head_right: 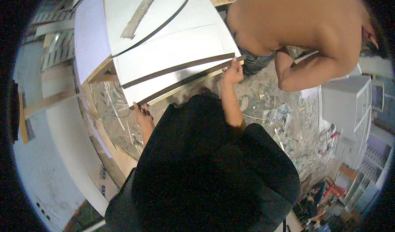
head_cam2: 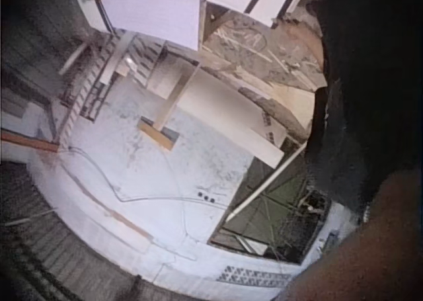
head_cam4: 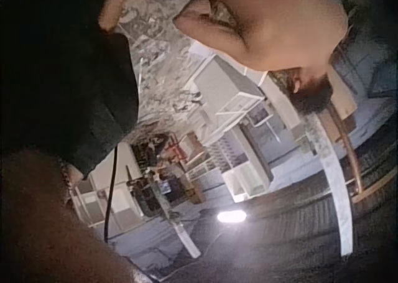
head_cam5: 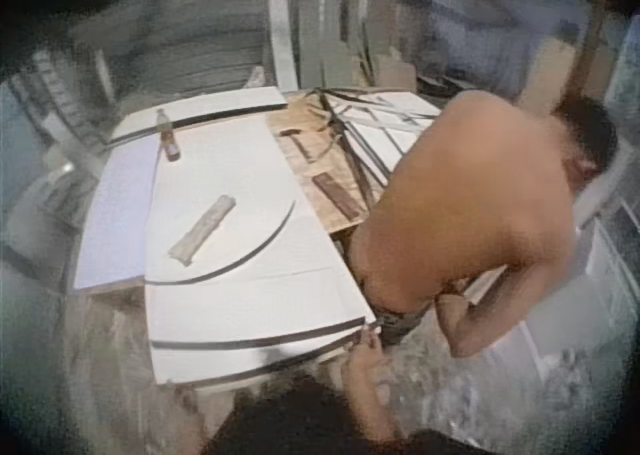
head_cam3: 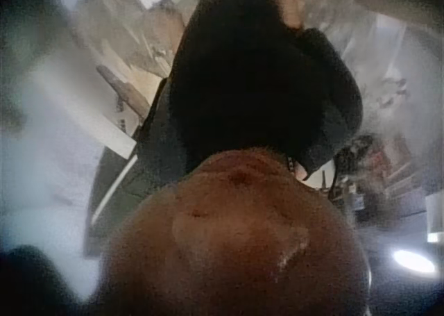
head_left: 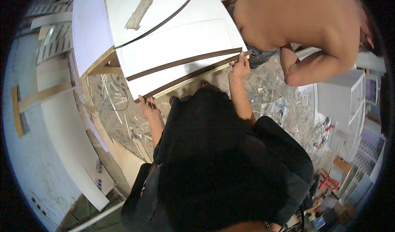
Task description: The person applies a brown edging strip to the side of a white furniture panel, using scissors to trim the strip and a cloth to press it firmly into place.
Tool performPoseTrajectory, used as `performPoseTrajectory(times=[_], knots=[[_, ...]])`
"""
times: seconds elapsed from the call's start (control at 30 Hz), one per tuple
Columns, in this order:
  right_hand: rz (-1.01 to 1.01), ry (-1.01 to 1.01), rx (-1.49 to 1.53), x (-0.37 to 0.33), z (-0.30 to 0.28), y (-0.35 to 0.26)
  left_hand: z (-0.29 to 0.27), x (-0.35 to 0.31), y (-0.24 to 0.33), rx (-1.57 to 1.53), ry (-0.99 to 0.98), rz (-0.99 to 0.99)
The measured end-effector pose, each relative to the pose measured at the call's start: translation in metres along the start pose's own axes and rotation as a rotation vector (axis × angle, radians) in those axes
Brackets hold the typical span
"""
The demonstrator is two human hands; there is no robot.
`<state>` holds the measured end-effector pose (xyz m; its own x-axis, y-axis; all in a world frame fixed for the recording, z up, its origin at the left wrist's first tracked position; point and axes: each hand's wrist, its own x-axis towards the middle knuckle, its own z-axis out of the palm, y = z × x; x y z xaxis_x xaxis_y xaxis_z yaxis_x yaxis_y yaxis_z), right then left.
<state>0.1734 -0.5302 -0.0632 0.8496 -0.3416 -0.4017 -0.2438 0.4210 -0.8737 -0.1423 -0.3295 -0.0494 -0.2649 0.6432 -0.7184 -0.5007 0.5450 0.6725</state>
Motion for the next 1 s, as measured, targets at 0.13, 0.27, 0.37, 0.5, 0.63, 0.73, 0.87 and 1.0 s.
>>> performPoseTrajectory(times=[0.13,0.27,0.37,0.5,0.63,0.73,0.87,1.0], knots=[[0.033,0.01,-0.009,0.002,-0.003,-0.001,0.008,-0.019,-0.005,-0.019,-0.008,-0.017],[0.028,0.073,-0.032,-0.001,0.0,-0.004,0.001,-0.02,-0.001,0.049,-0.086,0.016],[0.025,0.066,-0.064,-0.003,0.001,-0.01,-0.004,-0.003,-0.002,0.018,-0.181,-0.018],[0.018,0.062,-0.078,-0.001,0.0,-0.007,-0.002,-0.009,-0.002,0.065,-0.108,0.006],[0.029,0.054,-0.078,0.005,-0.003,-0.005,0.001,-0.005,-0.004,0.07,-0.098,0.024],[0.006,0.046,-0.069,0.007,-0.003,-0.001,-0.003,0.0,-0.008,0.078,-0.092,0.04],[0.015,0.055,-0.048,0.01,-0.006,0.0,-0.004,0.003,-0.012,0.052,-0.152,0.007],[0.048,0.031,-0.094,-0.001,-0.002,-0.003,-0.05,0.042,-0.023,0.222,-0.448,0.086]])
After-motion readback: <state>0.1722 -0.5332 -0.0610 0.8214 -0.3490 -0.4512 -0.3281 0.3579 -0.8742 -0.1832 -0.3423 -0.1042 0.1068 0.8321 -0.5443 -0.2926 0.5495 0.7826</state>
